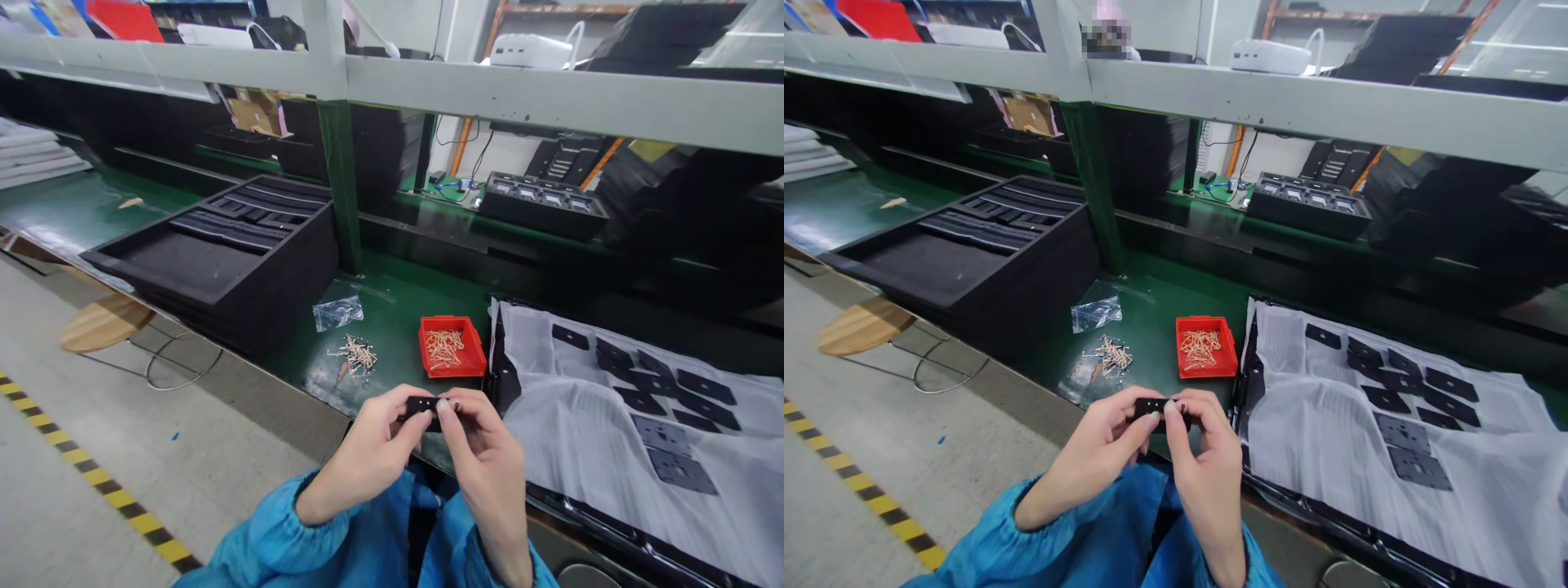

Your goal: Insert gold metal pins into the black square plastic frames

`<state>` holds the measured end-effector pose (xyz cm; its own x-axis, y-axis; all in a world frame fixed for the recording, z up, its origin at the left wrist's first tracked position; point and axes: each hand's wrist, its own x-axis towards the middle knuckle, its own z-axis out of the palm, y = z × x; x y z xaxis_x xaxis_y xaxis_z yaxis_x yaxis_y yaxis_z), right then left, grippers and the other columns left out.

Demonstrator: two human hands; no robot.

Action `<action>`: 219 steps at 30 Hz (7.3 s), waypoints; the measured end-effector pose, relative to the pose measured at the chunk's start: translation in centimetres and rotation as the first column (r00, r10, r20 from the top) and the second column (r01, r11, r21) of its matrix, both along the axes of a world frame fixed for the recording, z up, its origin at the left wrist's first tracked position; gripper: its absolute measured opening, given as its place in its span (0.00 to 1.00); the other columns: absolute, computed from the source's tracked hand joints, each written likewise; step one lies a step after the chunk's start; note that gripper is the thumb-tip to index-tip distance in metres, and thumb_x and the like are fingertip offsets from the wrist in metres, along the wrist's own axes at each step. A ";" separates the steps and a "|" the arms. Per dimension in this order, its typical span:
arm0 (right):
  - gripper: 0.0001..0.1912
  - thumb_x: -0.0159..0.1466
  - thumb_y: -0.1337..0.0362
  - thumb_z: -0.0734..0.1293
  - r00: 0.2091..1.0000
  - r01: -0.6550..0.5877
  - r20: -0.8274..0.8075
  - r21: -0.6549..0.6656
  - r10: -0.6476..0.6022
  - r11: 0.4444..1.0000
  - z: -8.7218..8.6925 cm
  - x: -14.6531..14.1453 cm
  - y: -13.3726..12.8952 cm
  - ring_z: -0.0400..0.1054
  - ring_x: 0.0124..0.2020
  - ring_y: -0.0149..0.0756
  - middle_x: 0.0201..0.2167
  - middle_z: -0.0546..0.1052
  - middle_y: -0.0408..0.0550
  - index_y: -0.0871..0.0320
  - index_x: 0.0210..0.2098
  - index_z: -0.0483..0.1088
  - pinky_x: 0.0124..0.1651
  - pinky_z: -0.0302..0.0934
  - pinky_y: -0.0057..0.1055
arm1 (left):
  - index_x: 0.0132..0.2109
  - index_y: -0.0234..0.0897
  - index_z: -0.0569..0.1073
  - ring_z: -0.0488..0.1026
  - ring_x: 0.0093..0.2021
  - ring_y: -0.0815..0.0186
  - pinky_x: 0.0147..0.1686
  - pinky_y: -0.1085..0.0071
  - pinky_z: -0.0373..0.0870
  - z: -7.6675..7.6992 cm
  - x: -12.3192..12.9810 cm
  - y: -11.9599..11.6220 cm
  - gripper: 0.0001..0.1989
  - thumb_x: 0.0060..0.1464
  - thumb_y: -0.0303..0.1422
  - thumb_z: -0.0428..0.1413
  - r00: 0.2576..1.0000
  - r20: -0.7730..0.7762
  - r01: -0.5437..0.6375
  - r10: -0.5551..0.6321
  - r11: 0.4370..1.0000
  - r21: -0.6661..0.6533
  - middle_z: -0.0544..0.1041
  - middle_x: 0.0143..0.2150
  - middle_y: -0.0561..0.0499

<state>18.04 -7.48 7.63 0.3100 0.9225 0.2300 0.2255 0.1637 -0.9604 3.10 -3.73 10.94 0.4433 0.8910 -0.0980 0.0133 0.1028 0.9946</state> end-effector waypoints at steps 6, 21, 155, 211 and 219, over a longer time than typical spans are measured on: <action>0.05 0.70 0.63 0.68 0.987 0.048 0.147 0.080 -0.060 0.996 1.4 -1.0 -0.6 0.76 0.43 0.35 0.41 0.78 0.46 0.53 0.37 0.74 0.46 0.70 0.30 | 0.47 0.34 0.78 0.66 0.23 0.70 0.21 0.76 0.63 -0.3 -0.2 -0.5 0.19 0.70 0.44 0.50 0.995 -0.054 -0.076 0.079 0.996 0.046 0.70 0.24 0.54; 0.16 0.67 0.55 0.71 0.964 0.265 -0.048 0.037 -0.263 0.964 -0.4 -1.9 -0.8 0.78 0.41 0.37 0.44 0.80 0.52 0.54 0.50 0.67 0.41 0.74 0.34 | 0.34 0.37 0.71 0.64 0.22 0.71 0.23 0.76 0.61 -1.8 1.5 -1.5 0.16 0.70 0.37 0.49 0.905 -0.109 -0.354 0.411 0.870 0.343 0.70 0.25 0.55; 0.21 0.60 0.44 0.74 0.615 -0.556 -0.734 -0.144 0.289 0.819 -5.7 -7.1 3.8 0.66 0.25 0.30 0.26 0.76 0.44 0.57 0.32 0.75 0.32 0.64 0.28 | 0.53 0.32 0.75 0.76 0.38 0.62 0.37 0.65 0.74 -6.8 -9.4 5.5 0.11 0.69 0.24 0.50 0.920 -0.272 0.222 0.280 0.198 0.955 0.78 0.38 0.44; 0.27 0.56 0.38 0.75 0.807 -0.051 -0.584 -0.217 -0.087 0.975 -11.3 -0.8 2.8 0.66 0.24 0.30 0.23 0.76 0.44 0.58 0.32 0.75 0.29 0.61 0.27 | 0.48 0.35 0.77 0.75 0.51 0.53 0.56 0.55 0.70 -1.2 21.9 19.9 0.19 0.61 0.47 0.62 0.882 -0.310 0.470 -0.354 0.630 0.619 0.78 0.48 0.42; 0.32 0.55 0.31 0.71 0.815 -0.040 -0.575 -0.178 -0.071 0.983 -12.8 -0.3 0.9 0.65 0.21 0.30 0.22 0.74 0.43 0.56 0.31 0.73 0.28 0.61 0.28 | 0.59 0.35 0.73 0.75 0.56 0.54 0.55 0.50 0.75 -2.6 33.2 20.5 0.19 0.66 0.38 0.60 0.719 -0.640 0.679 -0.272 0.475 0.560 0.74 0.60 0.41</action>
<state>17.75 -6.63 -5.22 0.3486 0.9237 -0.1588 -0.3779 -0.0165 -0.9257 36.25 16.72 8.39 0.9084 0.3847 0.1641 0.2302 -0.7874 0.5718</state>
